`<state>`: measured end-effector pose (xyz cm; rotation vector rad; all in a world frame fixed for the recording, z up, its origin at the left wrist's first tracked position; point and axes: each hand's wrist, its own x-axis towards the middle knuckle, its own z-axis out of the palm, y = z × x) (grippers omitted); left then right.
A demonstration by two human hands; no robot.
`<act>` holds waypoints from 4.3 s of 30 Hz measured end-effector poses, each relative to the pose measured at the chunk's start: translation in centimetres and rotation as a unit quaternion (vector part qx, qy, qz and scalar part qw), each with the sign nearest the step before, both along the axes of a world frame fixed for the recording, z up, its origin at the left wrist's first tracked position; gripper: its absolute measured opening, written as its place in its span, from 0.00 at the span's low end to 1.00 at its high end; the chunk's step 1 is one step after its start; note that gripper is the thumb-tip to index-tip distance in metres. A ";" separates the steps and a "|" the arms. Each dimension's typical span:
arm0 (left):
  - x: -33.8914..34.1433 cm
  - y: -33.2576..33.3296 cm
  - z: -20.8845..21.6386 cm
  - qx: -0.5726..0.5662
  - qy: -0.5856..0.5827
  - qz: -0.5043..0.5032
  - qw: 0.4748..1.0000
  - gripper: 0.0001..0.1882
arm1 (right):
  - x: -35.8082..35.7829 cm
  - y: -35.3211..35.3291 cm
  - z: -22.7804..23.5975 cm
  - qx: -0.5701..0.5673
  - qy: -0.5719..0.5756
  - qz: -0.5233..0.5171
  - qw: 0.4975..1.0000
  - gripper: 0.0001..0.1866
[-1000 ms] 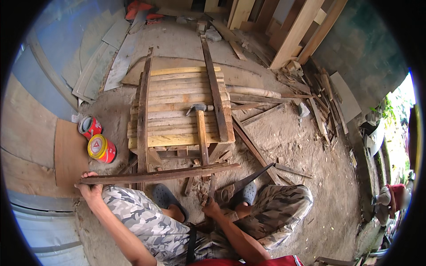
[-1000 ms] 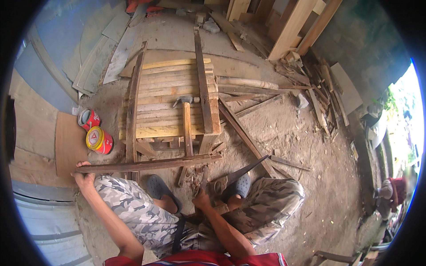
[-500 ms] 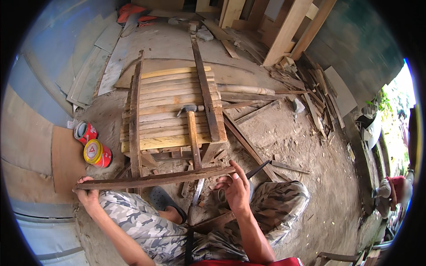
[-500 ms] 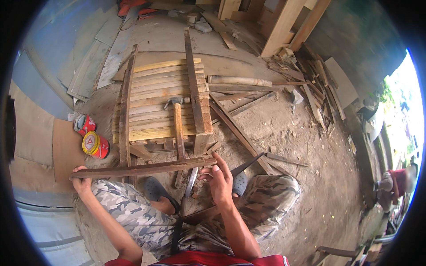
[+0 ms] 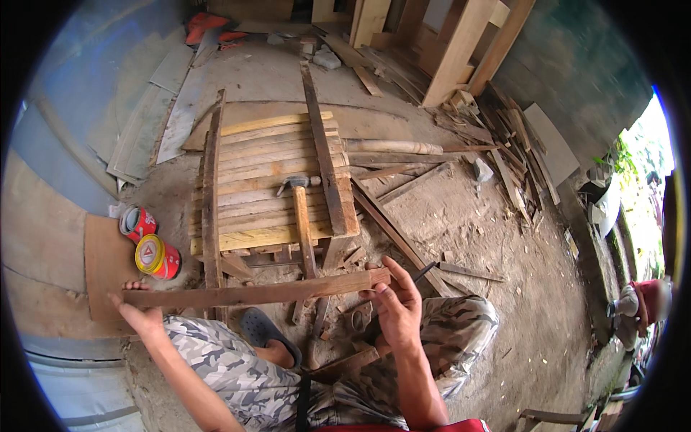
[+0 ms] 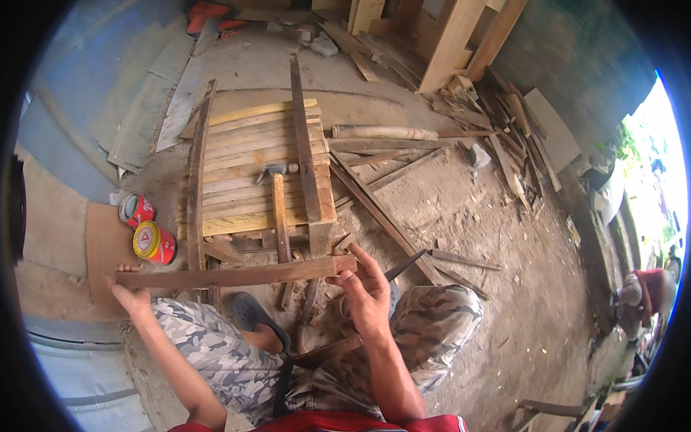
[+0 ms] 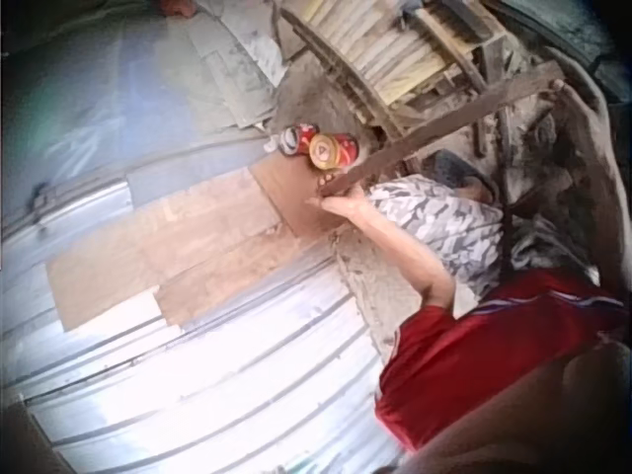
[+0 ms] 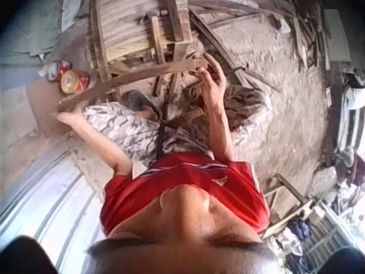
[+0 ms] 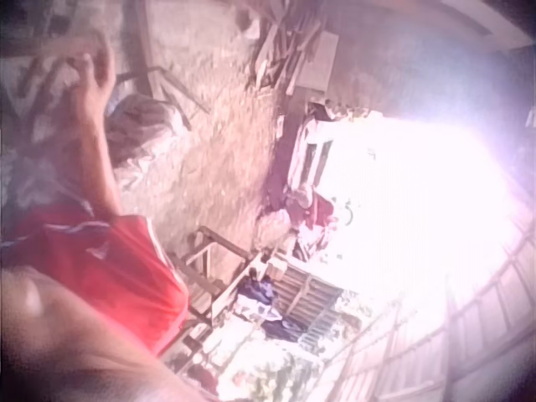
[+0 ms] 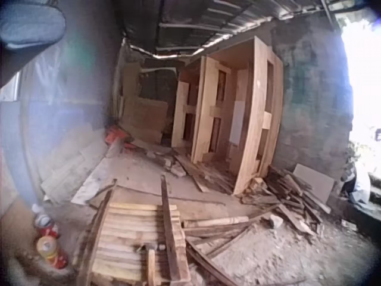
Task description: The person sits on the floor and uses a metal file to smooth the edges of a long metal bar. After filing, they place the bar on a wooden workbench and pick up another metal bar to inspect it.
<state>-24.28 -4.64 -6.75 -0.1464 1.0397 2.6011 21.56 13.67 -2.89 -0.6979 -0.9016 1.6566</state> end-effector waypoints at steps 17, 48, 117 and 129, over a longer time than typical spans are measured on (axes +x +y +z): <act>14.1 14.5 10.0 -0.019 0.326 -0.171 0.930 0.37 | 0.7 5.1 -0.2 -0.158 -0.041 0.054 0.985 0.04; 17.3 33.2 8.7 -0.362 0.859 -0.201 0.301 0.41 | -1.9 4.0 1.3 0.022 -0.229 0.077 0.970 0.21; 3.3 18.7 2.5 -0.606 0.559 -0.134 0.551 0.34 | -8.9 17.2 -0.3 0.353 -0.686 -0.026 0.635 0.35; 2.5 18.5 1.3 -0.548 0.525 -0.081 0.646 0.23 | -6.7 20.5 -1.5 0.220 -0.592 0.015 0.775 0.35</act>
